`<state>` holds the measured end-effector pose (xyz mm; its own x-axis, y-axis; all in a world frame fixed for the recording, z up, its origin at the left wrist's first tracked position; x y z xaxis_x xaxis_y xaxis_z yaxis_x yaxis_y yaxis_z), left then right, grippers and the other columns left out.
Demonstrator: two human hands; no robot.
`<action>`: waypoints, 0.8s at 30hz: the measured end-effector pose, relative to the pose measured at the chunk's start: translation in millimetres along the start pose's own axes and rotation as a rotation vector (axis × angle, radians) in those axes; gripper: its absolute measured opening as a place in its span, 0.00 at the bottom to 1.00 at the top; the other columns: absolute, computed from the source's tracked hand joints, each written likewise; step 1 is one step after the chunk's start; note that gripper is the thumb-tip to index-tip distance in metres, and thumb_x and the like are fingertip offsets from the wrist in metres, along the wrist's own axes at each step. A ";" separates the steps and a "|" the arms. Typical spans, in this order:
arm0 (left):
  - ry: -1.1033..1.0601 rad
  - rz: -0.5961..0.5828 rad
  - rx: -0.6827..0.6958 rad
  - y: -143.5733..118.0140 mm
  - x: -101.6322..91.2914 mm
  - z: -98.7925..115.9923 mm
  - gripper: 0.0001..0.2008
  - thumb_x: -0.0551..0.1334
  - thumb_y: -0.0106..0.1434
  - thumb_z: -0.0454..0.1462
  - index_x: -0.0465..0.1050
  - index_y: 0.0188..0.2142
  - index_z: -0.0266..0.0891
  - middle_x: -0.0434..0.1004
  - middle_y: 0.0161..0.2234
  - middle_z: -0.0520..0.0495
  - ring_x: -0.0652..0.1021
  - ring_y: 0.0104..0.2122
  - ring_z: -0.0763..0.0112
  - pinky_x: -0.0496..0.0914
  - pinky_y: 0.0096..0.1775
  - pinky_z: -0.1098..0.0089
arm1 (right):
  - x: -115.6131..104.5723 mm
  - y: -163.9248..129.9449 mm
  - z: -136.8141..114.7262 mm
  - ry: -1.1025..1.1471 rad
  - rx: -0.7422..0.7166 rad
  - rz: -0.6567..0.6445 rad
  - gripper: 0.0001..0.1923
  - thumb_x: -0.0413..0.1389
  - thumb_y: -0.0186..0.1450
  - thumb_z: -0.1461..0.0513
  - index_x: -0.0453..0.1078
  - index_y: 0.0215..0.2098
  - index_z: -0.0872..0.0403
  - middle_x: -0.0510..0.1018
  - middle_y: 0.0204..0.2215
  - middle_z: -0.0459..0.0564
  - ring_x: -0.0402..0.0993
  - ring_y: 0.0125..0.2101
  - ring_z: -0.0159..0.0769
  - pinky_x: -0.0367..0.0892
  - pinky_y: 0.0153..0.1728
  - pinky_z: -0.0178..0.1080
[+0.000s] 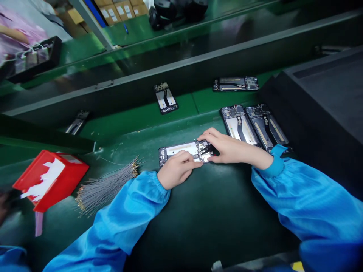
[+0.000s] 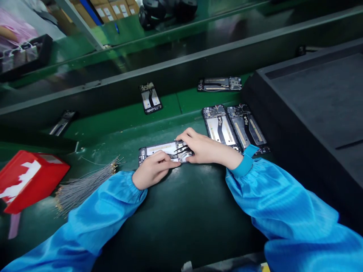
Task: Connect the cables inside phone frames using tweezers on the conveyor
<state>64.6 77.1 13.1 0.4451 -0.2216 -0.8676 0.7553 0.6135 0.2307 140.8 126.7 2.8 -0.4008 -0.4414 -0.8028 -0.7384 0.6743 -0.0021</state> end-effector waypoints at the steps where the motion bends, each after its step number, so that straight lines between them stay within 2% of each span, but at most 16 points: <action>1: 0.005 0.002 -0.003 -0.2 0.5 -0.6 0.16 0.47 0.63 0.31 0.71 0.43 0.41 0.65 0.30 0.48 0.67 0.32 0.73 0.66 0.36 0.72 | 0.1 0.1 0.4 -0.002 0.006 -0.002 0.30 0.56 0.53 0.63 0.53 0.53 0.50 0.60 0.46 0.52 0.67 0.37 0.38 0.66 0.37 0.41; 7: 0.001 0.031 -0.002 1.1 1.6 1.8 0.16 0.48 0.62 0.30 0.71 0.43 0.39 0.65 0.30 0.47 0.66 0.32 0.72 0.66 0.36 0.71 | -0.2 1.4 -3.7 -0.033 0.021 -0.021 0.28 0.55 0.54 0.63 0.54 0.51 0.50 0.59 0.44 0.52 0.67 0.32 0.35 0.66 0.33 0.39; 16: -0.003 0.042 0.013 0.7 0.3 4.3 0.15 0.49 0.60 0.29 0.71 0.42 0.36 0.65 0.29 0.47 0.65 0.30 0.71 0.65 0.34 0.70 | 0.9 4.9 -4.9 -0.076 0.077 -0.049 0.29 0.56 0.51 0.64 0.55 0.50 0.53 0.60 0.42 0.53 0.66 0.33 0.38 0.66 0.29 0.39; 24: -0.045 0.059 -0.016 -0.2 -1.0 2.2 0.13 0.50 0.60 0.29 0.71 0.40 0.35 0.68 0.30 0.46 0.67 0.31 0.71 0.66 0.35 0.69 | -0.9 7.8 -10.2 -0.116 0.079 -0.035 0.24 0.56 0.53 0.61 0.57 0.48 0.54 0.61 0.41 0.53 0.66 0.34 0.39 0.65 0.30 0.38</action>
<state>65.0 75.5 14.9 0.5104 -0.2182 -0.8318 0.7191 0.6387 0.2737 129.9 126.4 9.6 -0.3070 -0.3972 -0.8649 -0.7037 0.7066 -0.0747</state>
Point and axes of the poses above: each hand's wrist, its own y-axis towards the middle knuckle, its own x-axis out of the palm, z = x × y, the point moved 10 cm from there along y, towards the middle knuckle
